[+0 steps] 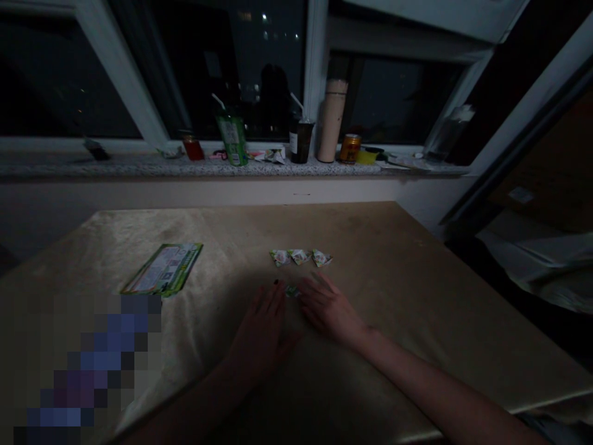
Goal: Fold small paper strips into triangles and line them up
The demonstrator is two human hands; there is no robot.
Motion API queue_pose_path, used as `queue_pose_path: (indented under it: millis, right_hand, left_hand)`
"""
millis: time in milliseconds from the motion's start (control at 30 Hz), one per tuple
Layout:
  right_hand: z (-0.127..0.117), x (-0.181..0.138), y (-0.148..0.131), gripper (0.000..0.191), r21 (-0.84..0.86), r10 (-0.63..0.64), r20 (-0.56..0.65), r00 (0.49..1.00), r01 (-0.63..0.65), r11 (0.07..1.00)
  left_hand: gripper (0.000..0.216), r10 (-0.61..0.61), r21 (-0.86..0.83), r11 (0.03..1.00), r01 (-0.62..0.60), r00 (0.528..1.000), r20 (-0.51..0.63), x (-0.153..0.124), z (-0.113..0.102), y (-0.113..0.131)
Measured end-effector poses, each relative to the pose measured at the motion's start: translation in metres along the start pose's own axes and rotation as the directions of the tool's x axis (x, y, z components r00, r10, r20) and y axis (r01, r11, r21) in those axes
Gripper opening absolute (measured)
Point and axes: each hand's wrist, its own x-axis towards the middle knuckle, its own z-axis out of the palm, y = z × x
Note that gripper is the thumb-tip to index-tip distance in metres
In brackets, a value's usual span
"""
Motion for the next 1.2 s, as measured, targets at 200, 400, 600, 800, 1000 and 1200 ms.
queue_pose_path:
  millis: [200, 400, 600, 800, 1000, 1200]
  right_hand:
    - [-0.002, 0.004, -0.001, 0.042, 0.112, -0.029, 0.112, 0.993, 0.017, 0.994]
    - [-0.007, 0.005, 0.001, 0.039, 0.171, -0.016, 0.125, 0.992, -0.006, 0.985]
    - [-0.003, 0.005, 0.001, 0.041, 0.209, -0.029, 0.128, 0.991, 0.002, 0.978]
    - [-0.001, 0.01, 0.0, 0.038, 0.164, -0.044, 0.116, 0.992, 0.025, 0.986]
    - [-0.002, 0.014, 0.001, 0.033, 0.126, -0.063, 0.126, 0.99, 0.047, 0.991]
    - [0.0, 0.007, 0.002, 0.035, 0.167, -0.014, 0.109, 0.994, -0.005, 0.986]
  left_hand:
    - [0.075, -0.022, 0.029, 0.999, 0.02, 0.997, 0.077, -0.002, 0.001, -0.005]
    - [0.078, -0.089, 0.085, 0.993, 0.08, 0.99, 0.113, -0.005, -0.003, -0.001]
    - [0.079, -0.058, 0.089, 0.995, 0.049, 0.993, 0.101, -0.004, -0.002, -0.001]
    - [0.085, -0.013, 0.087, 0.996, 0.004, 0.994, 0.107, 0.0, -0.002, -0.004]
    - [0.077, 0.01, 0.031, 0.999, -0.014, 0.993, 0.115, 0.001, -0.005, -0.005]
    - [0.078, -0.029, 0.019, 0.999, 0.027, 0.996, 0.089, -0.002, 0.001, -0.005]
